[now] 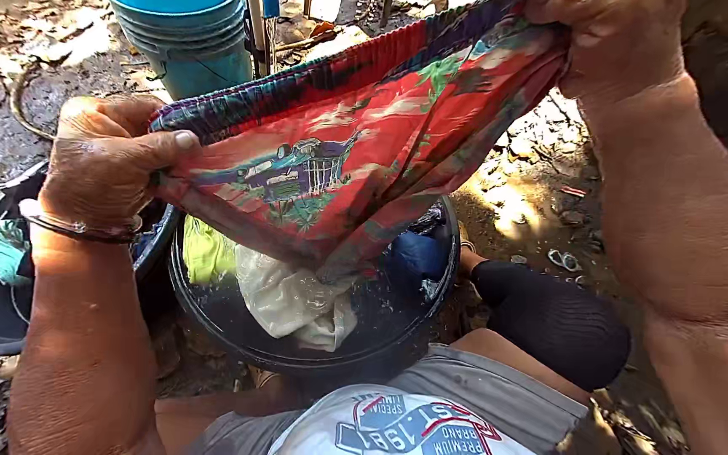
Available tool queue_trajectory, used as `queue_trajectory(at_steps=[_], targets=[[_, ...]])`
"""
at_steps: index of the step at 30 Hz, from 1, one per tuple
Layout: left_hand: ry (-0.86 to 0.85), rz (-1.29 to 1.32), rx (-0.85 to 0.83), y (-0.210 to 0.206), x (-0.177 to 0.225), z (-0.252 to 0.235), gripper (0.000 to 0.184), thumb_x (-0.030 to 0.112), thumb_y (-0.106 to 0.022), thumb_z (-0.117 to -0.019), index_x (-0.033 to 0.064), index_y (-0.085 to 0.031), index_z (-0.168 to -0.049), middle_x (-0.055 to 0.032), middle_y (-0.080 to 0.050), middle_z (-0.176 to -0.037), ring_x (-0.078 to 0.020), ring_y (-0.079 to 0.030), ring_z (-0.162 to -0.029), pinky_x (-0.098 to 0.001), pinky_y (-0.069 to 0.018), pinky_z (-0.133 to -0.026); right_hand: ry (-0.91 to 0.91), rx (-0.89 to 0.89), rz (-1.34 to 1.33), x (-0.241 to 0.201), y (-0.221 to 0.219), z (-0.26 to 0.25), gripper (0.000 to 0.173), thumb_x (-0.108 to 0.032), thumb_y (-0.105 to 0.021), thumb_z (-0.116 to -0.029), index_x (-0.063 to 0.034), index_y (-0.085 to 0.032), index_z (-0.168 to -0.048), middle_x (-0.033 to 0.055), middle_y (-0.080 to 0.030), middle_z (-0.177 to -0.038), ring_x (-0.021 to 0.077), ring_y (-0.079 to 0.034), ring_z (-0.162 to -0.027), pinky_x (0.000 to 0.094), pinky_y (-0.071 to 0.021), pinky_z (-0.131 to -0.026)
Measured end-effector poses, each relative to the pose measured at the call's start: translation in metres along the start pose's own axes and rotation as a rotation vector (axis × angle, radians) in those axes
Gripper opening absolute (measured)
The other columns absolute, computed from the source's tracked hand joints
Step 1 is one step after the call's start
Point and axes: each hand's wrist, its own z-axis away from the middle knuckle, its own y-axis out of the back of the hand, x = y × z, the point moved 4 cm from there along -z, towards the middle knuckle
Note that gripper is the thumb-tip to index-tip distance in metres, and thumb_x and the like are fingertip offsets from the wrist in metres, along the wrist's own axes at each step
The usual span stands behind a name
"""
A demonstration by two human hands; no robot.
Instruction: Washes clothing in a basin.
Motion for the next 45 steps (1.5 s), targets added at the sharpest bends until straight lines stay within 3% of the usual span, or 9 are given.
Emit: queue_trajectory(at_steps=[4,8,14,24,27,31,37,43,45], targets=[[0.017,-0.254,-0.059,-0.044,-0.027,0.017,0.008,0.013,-0.065,-0.091,0.0128,-0.072,-0.095,0.008,-0.069,-0.094,0.0001,-0.065,-0.086,-0.0219,-0.0574,-0.079,-0.015,-0.131,0.137,0.03,-0.042,0.025,0.014,-0.006,-0.055,-0.0864,-0.0113,-0.066,-0.08,-0.0071,-0.062,-0.096,-0.0008,-0.058,-0.095,0.0204,-0.0498,-0.086],[0.137,-0.653,-0.236,-0.122,-0.124,0.062,0.022,0.01,-0.067,-0.0953,-0.0064,-0.072,-0.109,-0.0274,-0.065,-0.12,-0.0413,-0.065,-0.112,-0.0597,-0.0519,-0.095,-0.023,-0.474,0.409,0.097,-0.133,0.1,0.016,-0.006,-0.065,-0.0894,0.0019,-0.077,-0.094,0.0271,-0.062,-0.12,0.0387,-0.058,-0.119,0.0541,-0.0472,-0.102],[0.162,-0.851,-0.126,-0.176,-0.197,0.126,0.064,0.02,-0.071,-0.0881,-0.007,-0.052,-0.143,-0.0334,-0.048,-0.148,-0.0529,-0.045,-0.138,-0.0689,-0.0361,-0.11,0.004,-0.541,0.718,0.157,-0.222,0.204,0.026,-0.017,-0.062,-0.0906,-0.0033,-0.075,-0.109,0.0323,-0.056,-0.14,0.0555,-0.049,-0.133,0.0756,-0.0343,-0.106],[0.356,-0.805,-0.255,-0.195,-0.231,0.143,0.077,0.014,-0.071,-0.0921,-0.0096,-0.034,-0.154,-0.0342,-0.029,-0.161,-0.0476,-0.044,-0.143,-0.0559,-0.0423,-0.112,-0.05,-0.383,0.637,0.189,-0.249,0.232,0.028,-0.006,-0.069,-0.0891,0.008,-0.072,-0.113,0.0393,-0.055,-0.137,0.0615,-0.048,-0.132,0.0758,-0.0376,-0.104],[0.537,-0.874,-0.386,-0.198,-0.236,0.14,0.08,0.025,-0.068,-0.097,-0.0033,-0.027,-0.159,-0.0291,-0.028,-0.164,-0.0465,-0.039,-0.146,-0.0666,-0.0359,-0.111,-0.087,-0.409,0.61,0.196,-0.251,0.233,0.031,-0.005,-0.067,-0.0907,0.0094,-0.07,-0.118,0.0404,-0.054,-0.138,0.0606,-0.047,-0.133,0.0719,-0.0352,-0.11],[0.514,-0.755,-0.362,-0.206,-0.238,0.138,0.049,0.006,-0.063,-0.098,-0.0056,-0.052,-0.144,-0.0313,-0.046,-0.151,-0.0512,-0.044,-0.14,-0.0707,-0.0343,-0.11,-0.293,-0.645,0.543,0.191,-0.249,0.227,0.044,-0.009,-0.067,-0.0939,0.0117,-0.061,-0.132,0.0423,-0.039,-0.15,0.0582,-0.03,-0.146,0.0648,-0.0193,-0.122],[0.448,-0.724,-0.572,-0.198,-0.244,0.137,0.047,0.011,-0.066,-0.0958,-0.0078,-0.056,-0.138,-0.0314,-0.051,-0.146,-0.0481,-0.045,-0.14,-0.0619,-0.0337,-0.117,-0.4,-0.818,0.573,0.179,-0.238,0.21,0.043,-0.012,-0.067,-0.0936,0.0044,-0.063,-0.133,0.0366,-0.048,-0.145,0.0511,-0.044,-0.139,0.0641,-0.0354,-0.114],[0.515,-0.434,-0.292,-0.14,-0.189,0.09,0.033,0.009,-0.045,-0.108,-0.0069,-0.062,-0.132,-0.0289,-0.064,-0.13,-0.0403,-0.061,-0.124,-0.0563,-0.043,-0.109,-0.28,-0.648,0.235,0.154,-0.168,0.148,0.028,0.003,-0.048,-0.0969,0.0113,-0.07,-0.112,0.0275,-0.065,-0.122,0.036,-0.062,-0.119,0.0481,-0.0457,-0.107],[0.57,-0.295,-0.136,-0.117,-0.169,0.081,0.033,0.014,-0.044,-0.1088,-0.005,-0.062,-0.129,-0.0215,-0.069,-0.116,-0.0261,-0.067,-0.104,-0.0475,-0.0524,-0.095,-0.4,-0.466,0.057,0.136,-0.14,0.126,0.027,-0.001,-0.044,-0.097,0.008,-0.069,-0.102,0.0111,-0.068,-0.101,0.0121,-0.064,-0.095,0.0318,-0.0512,-0.09]])
